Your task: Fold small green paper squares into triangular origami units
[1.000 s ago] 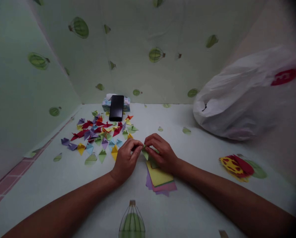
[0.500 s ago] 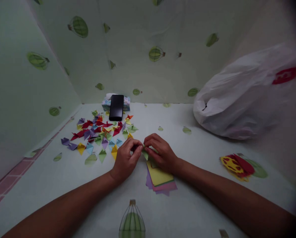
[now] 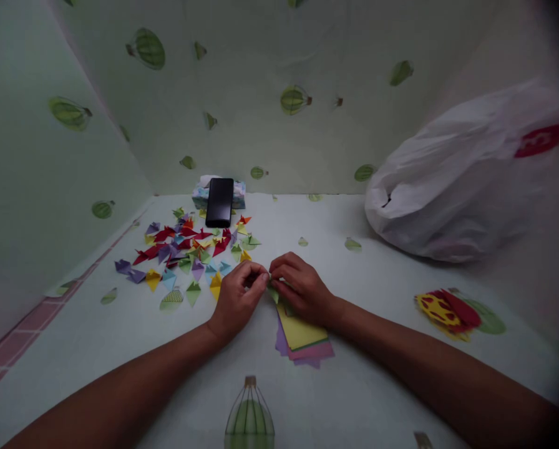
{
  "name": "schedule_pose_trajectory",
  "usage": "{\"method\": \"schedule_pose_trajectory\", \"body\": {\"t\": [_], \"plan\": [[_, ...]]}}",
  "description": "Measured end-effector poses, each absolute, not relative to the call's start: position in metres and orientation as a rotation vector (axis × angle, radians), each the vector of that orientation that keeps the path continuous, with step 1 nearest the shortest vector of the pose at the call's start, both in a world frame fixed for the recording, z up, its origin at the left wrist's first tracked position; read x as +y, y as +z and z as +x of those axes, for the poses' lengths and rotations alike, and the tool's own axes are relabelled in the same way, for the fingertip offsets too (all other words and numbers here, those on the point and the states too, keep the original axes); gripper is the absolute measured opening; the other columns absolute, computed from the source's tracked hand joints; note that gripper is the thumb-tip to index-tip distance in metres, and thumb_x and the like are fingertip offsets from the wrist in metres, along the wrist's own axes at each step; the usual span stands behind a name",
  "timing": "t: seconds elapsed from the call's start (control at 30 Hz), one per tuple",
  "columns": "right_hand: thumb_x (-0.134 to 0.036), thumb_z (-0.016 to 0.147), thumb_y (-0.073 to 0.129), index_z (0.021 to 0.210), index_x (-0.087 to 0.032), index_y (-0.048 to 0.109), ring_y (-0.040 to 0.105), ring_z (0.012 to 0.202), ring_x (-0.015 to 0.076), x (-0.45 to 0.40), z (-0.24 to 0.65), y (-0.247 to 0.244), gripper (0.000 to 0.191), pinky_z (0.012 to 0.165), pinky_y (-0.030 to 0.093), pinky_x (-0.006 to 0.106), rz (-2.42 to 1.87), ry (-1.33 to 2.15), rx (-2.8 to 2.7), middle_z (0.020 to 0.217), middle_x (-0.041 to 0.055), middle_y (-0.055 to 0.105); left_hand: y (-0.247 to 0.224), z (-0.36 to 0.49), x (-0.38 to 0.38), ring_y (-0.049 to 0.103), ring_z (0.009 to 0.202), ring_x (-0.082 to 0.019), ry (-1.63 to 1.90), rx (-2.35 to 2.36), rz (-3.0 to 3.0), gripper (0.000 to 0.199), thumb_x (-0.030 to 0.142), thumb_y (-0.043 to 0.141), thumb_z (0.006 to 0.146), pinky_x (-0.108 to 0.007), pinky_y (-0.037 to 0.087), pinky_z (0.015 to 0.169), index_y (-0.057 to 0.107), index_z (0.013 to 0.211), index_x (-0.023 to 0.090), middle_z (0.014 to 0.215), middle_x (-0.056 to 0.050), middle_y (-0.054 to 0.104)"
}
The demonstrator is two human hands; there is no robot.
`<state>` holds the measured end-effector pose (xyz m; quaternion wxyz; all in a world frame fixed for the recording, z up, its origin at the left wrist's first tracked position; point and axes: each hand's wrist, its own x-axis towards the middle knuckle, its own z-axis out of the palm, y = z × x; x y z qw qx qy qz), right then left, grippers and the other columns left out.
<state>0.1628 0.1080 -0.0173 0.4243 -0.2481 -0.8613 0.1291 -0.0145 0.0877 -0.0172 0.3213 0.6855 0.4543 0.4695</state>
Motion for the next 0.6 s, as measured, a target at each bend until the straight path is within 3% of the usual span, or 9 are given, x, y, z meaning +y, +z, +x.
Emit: {"method": "schedule_pose_trajectory", "body": {"t": [0.33, 0.6], "plan": [[-0.015, 0.094, 0.05, 0.085, -0.017, 0.055, 0.055, 0.086, 0.0204, 0.1092, 0.1626, -0.0192, 0.01, 0.075, 0.047, 0.036, -0.638, 0.306, -2.132, 0.092, 0.01, 0.06, -0.0174, -0.0143, 0.0892, 0.051, 0.069, -0.014, 1.183, 1.236, 1.691, 0.013, 0.028, 0.056, 0.085, -0.026, 0.042, 0.065, 0.058, 0.079, 0.017, 0.075, -0.001, 0.058], [-0.015, 0.094, 0.05, 0.086, -0.018, 0.055, 0.055, 0.087, 0.0211, 0.1112, 0.1631, -0.021, 0.01, 0.076, 0.047, 0.037, -0.667, 0.294, -2.139, 0.093, 0.0104, 0.061, -0.0144, -0.0131, 0.0891, 0.045, 0.058, -0.012, 1.101, 1.207, 1.549, 0.019, 0.033, 0.055, 0.085, -0.025, 0.037, 0.056, 0.057, 0.074, 0.018, 0.06, 0.004, 0.049]]}}
